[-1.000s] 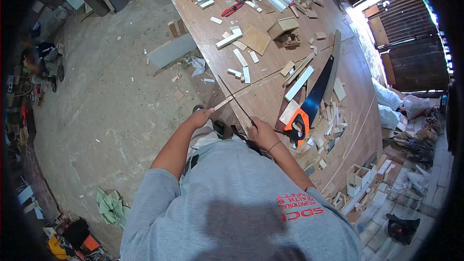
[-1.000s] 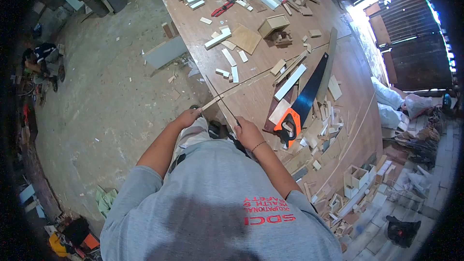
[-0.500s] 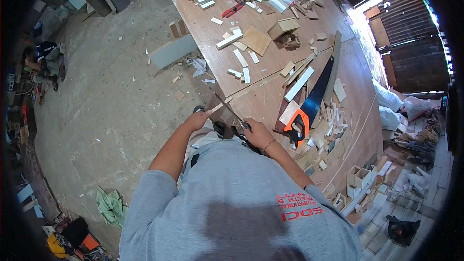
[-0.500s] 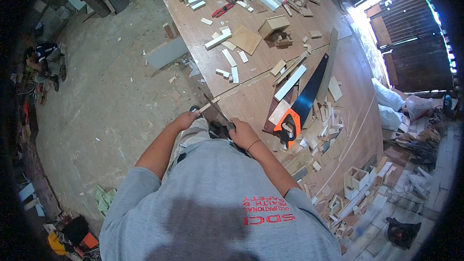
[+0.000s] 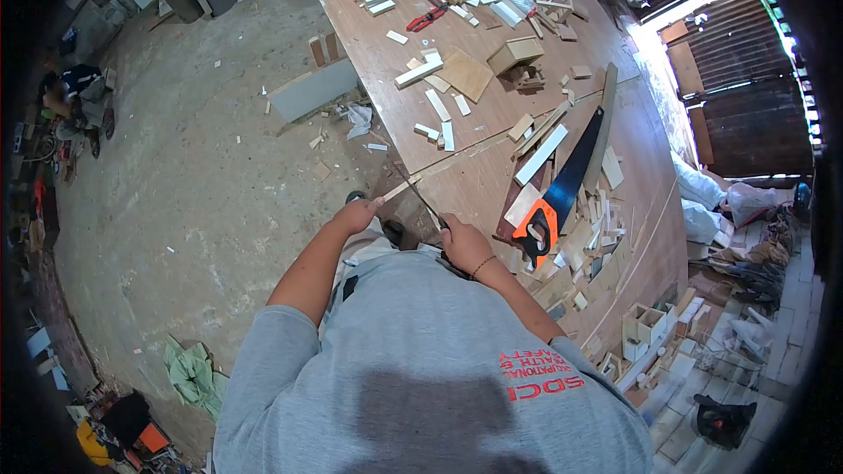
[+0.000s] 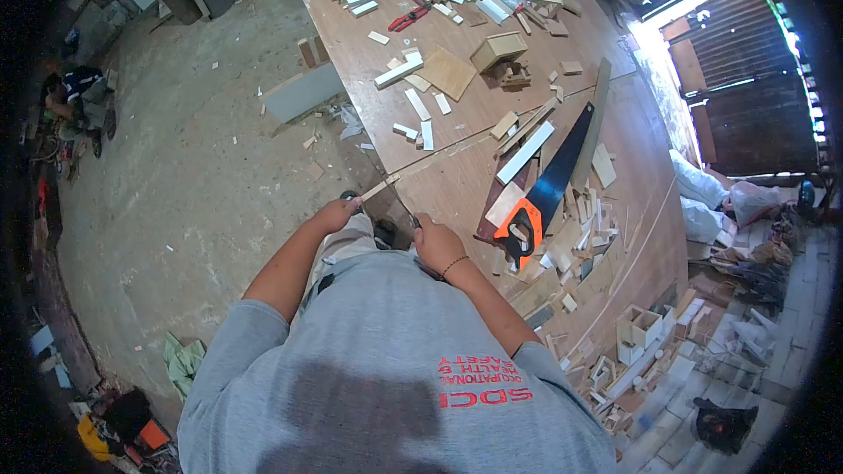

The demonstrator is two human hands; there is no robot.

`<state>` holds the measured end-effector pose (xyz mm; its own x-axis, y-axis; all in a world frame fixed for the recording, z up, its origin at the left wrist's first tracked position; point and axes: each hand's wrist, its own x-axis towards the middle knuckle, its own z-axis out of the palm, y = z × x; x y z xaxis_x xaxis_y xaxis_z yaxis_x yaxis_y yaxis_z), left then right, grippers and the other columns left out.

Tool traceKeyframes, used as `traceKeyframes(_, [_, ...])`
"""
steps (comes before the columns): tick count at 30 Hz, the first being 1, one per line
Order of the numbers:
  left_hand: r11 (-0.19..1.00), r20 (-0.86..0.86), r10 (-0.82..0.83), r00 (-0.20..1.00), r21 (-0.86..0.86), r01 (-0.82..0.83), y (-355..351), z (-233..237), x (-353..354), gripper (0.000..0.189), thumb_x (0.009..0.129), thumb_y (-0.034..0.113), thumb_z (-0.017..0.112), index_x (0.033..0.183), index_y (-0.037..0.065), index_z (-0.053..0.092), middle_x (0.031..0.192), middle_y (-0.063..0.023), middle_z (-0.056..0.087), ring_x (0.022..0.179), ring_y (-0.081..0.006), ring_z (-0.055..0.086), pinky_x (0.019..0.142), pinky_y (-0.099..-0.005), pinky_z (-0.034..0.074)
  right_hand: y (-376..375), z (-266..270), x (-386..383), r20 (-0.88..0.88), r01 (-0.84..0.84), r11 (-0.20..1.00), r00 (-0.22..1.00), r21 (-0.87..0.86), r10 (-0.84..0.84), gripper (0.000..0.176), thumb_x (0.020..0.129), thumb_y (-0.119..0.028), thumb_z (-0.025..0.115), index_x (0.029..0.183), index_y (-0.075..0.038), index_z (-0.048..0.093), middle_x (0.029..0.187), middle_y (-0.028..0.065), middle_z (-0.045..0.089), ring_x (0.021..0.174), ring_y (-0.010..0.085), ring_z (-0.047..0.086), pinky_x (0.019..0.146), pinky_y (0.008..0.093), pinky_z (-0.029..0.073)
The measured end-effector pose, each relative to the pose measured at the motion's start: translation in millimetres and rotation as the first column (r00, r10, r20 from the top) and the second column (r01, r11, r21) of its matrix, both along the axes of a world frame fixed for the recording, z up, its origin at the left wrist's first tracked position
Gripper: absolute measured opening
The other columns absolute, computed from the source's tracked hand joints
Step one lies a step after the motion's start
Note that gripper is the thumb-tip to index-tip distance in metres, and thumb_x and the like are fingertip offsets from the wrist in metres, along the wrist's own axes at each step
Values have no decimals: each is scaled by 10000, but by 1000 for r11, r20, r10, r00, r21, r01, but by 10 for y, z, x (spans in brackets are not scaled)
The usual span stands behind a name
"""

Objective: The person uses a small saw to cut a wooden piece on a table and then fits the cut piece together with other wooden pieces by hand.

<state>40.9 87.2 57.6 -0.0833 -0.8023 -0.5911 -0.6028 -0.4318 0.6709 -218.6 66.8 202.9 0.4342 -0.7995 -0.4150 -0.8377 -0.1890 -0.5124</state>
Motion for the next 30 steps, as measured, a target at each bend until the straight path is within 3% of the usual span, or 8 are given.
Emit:
traceKeyframes(8, [998, 46, -52, 998, 42, 50, -79, 2, 47, 704, 922, 585, 300, 1030, -21, 639, 1032, -272, 620, 1003, -409, 581, 883, -421, 439, 0, 270, 60, -63, -32, 999, 998, 6, 32, 357, 883, -198, 453, 1217, -84, 509, 754, 254, 620, 700, 418, 611, 653, 521, 476])
traceKeyframes(10, [999, 38, -35, 999, 37, 33, -91, 7, 45, 739, 921, 589, 295, 962, -61, 643, 995, -289, 616, 977, -419, 584, 874, -442, 434, 1, 399, 53, -108, -100, 995, 989, 17, 101, 382, 881, -189, 451, 1248, -102, 504, 761, 244, 626, 706, 403, 618, 660, 506, 483])
traceKeyframes(16, [999, 25, -44, 999, 26, 44, -117, 19, 70, 725, 920, 581, 309, 938, -61, 645, 982, -281, 622, 961, -416, 588, 849, -444, 440, -16, 806, 147, -216, -126, 991, 970, -39, 115, 346, 876, -180, 459, 1200, -120, 566, 766, 240, 625, 724, 393, 622, 670, 491, 491])
traceKeyframes(19, [998, 9, -53, 999, 40, 52, -144, 27, 46, 699, 923, 573, 326, 1034, -48, 628, 1037, -276, 617, 1002, -393, 586, 879, -411, 437, -107, 575, 265, -273, -165, 986, 949, 4, 160, 369, 872, -179, 459, 1227, -128, 549, 787, 232, 634, 737, 383, 628, 673, 486, 496])
traceKeyframes(24, [998, 20, -37, 999, 58, 36, -212, 101, -2, 715, 915, 589, 317, 980, -43, 646, 988, -266, 630, 965, -392, 596, 858, -425, 442, -567, -367, 519, -244, -141, 990, 961, -15, 133, 436, 874, -185, 444, 1309, -186, 473, 833, 222, 644, 764, 373, 631, 671, 482, 497])
traceKeyframes(30, [996, 65, -60, 996, 73, 56, -232, -60, 35, 747, 901, 618, 299, 923, -30, 669, 960, -253, 641, 935, -396, 605, 838, -435, 451, -255, -485, 314, -199, -117, 990, 975, -78, 100, 467, 888, -179, 431, 1353, -211, 421, 732, 226, 629, 663, 381, 623, 606, 502, 483])
